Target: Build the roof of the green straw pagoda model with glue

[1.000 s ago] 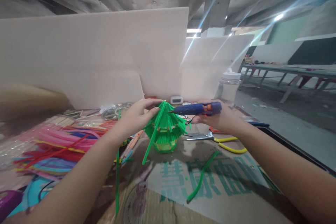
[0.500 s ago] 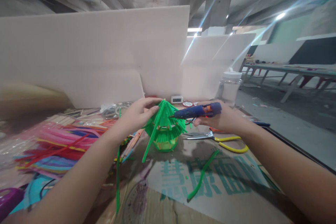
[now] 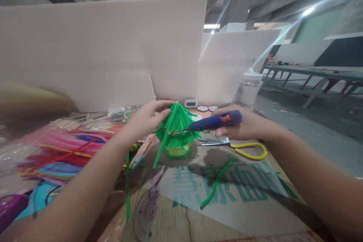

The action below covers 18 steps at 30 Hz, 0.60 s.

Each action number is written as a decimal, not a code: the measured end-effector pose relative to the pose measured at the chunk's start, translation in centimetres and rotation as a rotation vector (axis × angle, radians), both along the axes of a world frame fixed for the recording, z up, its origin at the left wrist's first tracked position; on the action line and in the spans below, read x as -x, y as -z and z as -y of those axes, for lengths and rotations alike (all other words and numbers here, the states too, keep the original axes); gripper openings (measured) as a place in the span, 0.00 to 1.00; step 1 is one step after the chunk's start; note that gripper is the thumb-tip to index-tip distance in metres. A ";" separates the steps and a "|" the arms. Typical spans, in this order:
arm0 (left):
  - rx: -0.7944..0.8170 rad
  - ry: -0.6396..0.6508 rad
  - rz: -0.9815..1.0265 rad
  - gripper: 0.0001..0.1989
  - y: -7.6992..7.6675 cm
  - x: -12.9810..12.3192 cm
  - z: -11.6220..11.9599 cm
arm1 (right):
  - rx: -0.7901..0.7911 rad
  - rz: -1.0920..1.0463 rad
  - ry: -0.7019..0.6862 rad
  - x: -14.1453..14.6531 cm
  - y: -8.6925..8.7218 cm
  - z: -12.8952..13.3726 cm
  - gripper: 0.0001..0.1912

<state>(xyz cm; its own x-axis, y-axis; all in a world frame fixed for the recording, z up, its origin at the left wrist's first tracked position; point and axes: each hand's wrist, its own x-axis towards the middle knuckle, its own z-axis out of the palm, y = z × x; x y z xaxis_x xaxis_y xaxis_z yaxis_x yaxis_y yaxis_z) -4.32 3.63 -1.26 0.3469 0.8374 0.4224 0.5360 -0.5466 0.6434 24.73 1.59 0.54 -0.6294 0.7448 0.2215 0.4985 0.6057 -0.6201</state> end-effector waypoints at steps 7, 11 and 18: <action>0.021 0.024 0.037 0.20 0.2 0.1 -0.1 | -0.022 0.005 -0.016 0.1 0.1 0.0 0.18; 0.038 0.033 0.052 0.20 0.2 0.0 -0.1 | 0.006 -0.045 0.004 0.0 0.3 -0.1 0.23; 0.032 0.025 0.037 0.20 0.1 0.0 -0.1 | 0.020 -0.054 0.024 0.0 0.4 -0.2 0.24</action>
<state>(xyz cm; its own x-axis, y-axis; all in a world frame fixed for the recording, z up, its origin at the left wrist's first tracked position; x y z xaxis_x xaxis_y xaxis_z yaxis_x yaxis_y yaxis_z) -4.36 3.71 -1.34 0.3524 0.8423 0.4080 0.4984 -0.5379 0.6799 24.73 1.76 0.11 -0.5988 0.7644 0.2390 0.4786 0.5808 -0.6585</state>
